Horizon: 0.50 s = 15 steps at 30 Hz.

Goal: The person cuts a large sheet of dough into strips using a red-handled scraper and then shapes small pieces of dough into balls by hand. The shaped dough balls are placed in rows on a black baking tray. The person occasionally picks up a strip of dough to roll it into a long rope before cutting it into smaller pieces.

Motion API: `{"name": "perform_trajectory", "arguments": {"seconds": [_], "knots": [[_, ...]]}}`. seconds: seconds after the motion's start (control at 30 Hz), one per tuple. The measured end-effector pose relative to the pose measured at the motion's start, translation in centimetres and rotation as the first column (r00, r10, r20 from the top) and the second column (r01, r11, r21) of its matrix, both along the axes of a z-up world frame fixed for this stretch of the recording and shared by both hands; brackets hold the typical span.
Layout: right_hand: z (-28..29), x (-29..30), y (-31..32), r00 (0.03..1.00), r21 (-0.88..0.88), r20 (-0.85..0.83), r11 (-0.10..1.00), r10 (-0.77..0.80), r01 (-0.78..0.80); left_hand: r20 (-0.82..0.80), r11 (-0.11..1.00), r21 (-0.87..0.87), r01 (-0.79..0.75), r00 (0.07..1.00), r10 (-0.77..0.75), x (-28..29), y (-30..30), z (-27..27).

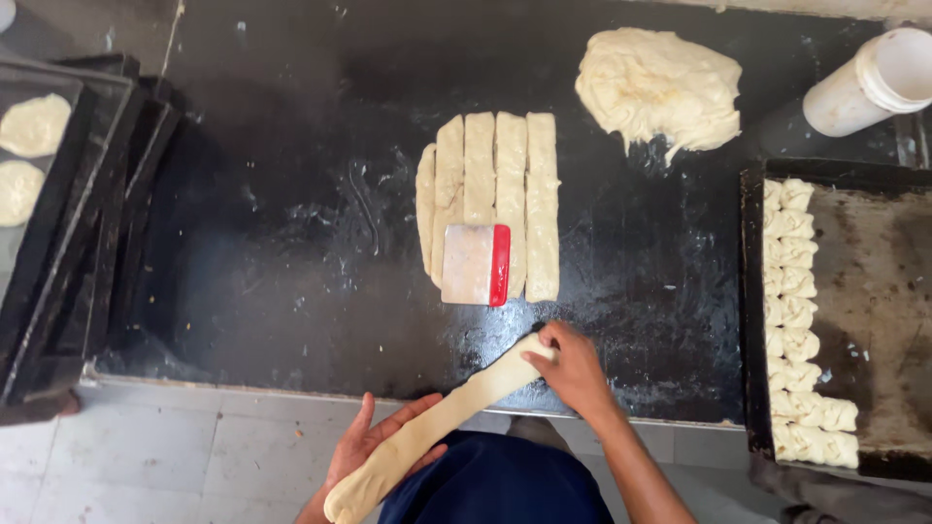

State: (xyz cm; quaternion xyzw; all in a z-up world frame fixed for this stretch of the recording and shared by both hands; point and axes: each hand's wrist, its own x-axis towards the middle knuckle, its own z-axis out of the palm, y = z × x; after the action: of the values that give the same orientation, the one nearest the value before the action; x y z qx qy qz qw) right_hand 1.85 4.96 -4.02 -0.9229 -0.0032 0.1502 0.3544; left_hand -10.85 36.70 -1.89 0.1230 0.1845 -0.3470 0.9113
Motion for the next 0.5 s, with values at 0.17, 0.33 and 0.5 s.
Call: {"name": "perform_trajectory", "arguments": {"seconds": [0.17, 0.33, 0.5], "knots": [[0.7, -1.6, -7.8, 0.893, 0.685, -0.380, 0.574, -0.243, 0.448, 0.032, 0.993, 0.027, 0.119, 0.992, -0.120, 3.0, 1.1, -0.4], [-0.5, -3.2, -18.9, 0.833, 0.654, -0.433, 0.515, -0.344, 0.553, 0.125, 0.959, -0.071, 0.275, 0.956, -0.265, 8.5, -2.8, -2.4], [-1.7, -4.4, -23.9, 0.763, 0.586, -0.451, 0.490, -0.463, 0.645, 0.064, 0.907, 0.057, 0.418, 0.905, -0.421, 13.7, -7.0, -3.5]]}}
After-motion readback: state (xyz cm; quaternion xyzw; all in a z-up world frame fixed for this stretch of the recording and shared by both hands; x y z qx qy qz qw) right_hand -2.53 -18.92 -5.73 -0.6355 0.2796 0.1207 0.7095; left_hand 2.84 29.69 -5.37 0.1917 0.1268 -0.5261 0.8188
